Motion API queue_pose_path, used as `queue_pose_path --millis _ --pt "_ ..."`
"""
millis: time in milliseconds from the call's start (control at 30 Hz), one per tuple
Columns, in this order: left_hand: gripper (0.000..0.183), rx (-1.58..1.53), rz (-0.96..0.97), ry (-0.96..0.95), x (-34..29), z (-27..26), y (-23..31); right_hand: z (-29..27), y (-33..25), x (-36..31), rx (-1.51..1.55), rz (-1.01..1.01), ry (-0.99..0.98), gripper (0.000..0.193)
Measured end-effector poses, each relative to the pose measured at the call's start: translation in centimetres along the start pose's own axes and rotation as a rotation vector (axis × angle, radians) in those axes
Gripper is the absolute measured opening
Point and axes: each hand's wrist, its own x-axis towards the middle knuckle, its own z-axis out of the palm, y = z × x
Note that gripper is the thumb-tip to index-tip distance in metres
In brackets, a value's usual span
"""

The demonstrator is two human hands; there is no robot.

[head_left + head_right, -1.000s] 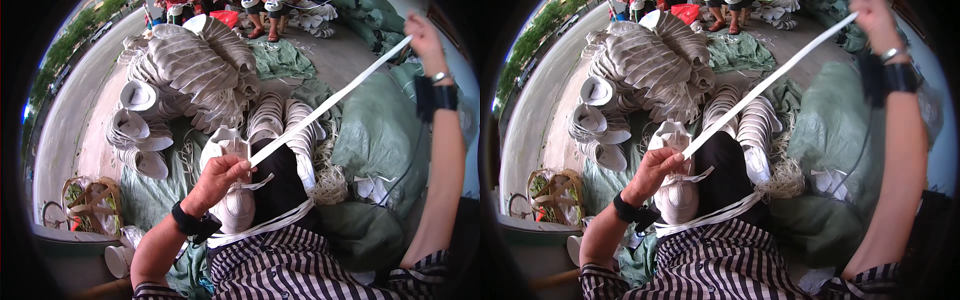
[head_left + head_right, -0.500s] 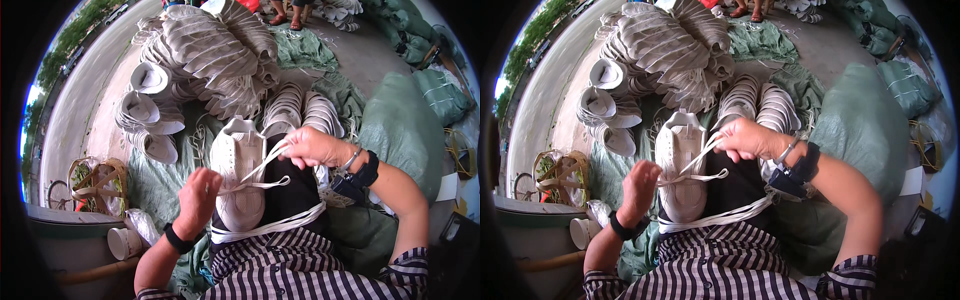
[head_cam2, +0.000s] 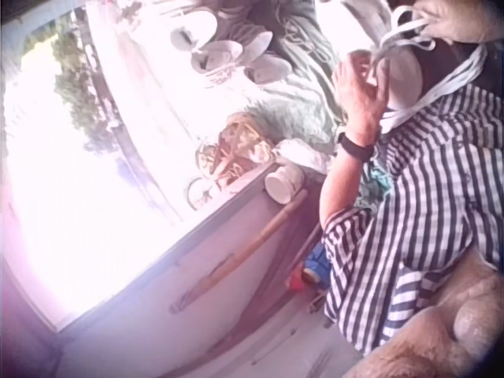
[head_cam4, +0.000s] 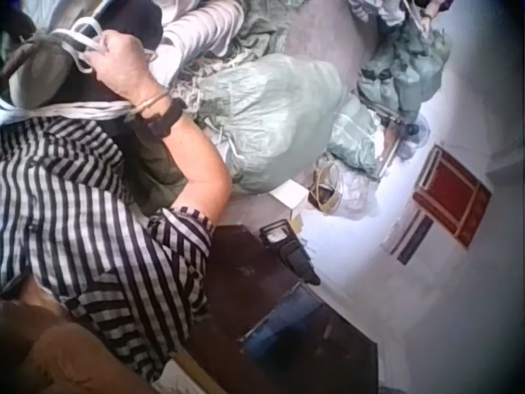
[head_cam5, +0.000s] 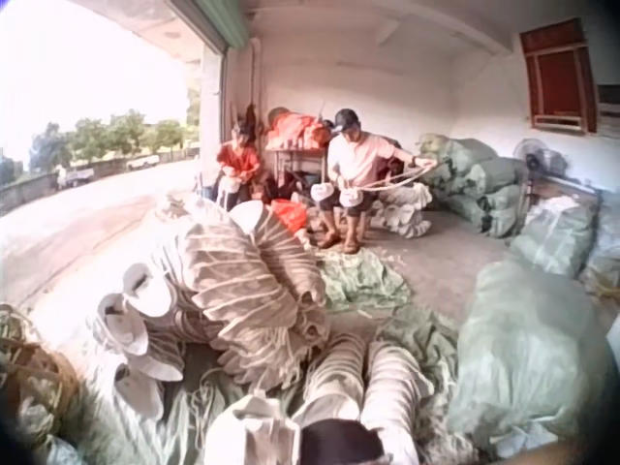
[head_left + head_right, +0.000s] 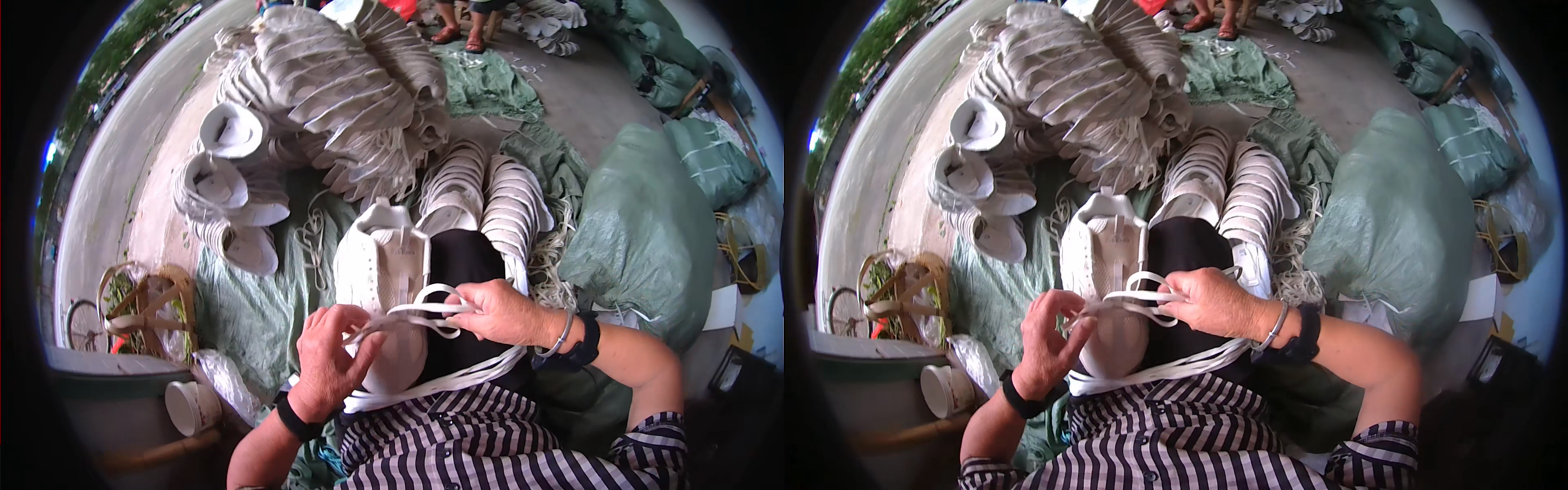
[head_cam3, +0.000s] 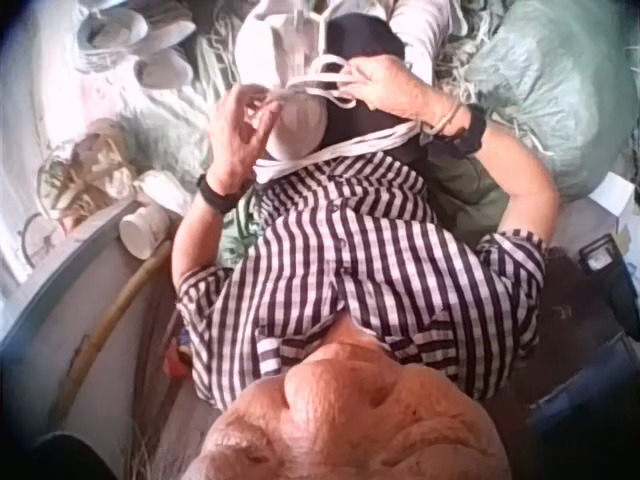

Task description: The recorder is lacing a pair of white sneakers.

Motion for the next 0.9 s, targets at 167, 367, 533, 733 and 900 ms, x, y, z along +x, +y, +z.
queue_pose_path --millis 167,367,533,733,900 --pt "0.019 0.142 -0.079 -0.008 1.5 1.6 1.0 1.1 0.5 0.1 0.052 0.13 0.08 0.024" --pt "0.016 0.184 0.034 -0.025 1.4 1.7 1.7 1.8 -0.7 0.4 -0.192 0.18 -0.125 0.027" --pt "0.017 0.123 0.093 -0.089 1.2 1.7 1.9 1.3 0.2 -1.4 0.375 0.29 -0.418 0.021" --pt "0.015 0.371 0.285 -0.185 1.6 2.6 2.6 1.2 -0.5 -2.7 0.761 0.394 -0.54 0.02" --pt "0.011 0.408 0.37 -0.114 1.0 2.5 2.7 -1.3 -0.5 -2.0 0.217 0.161 -0.158 0.025"
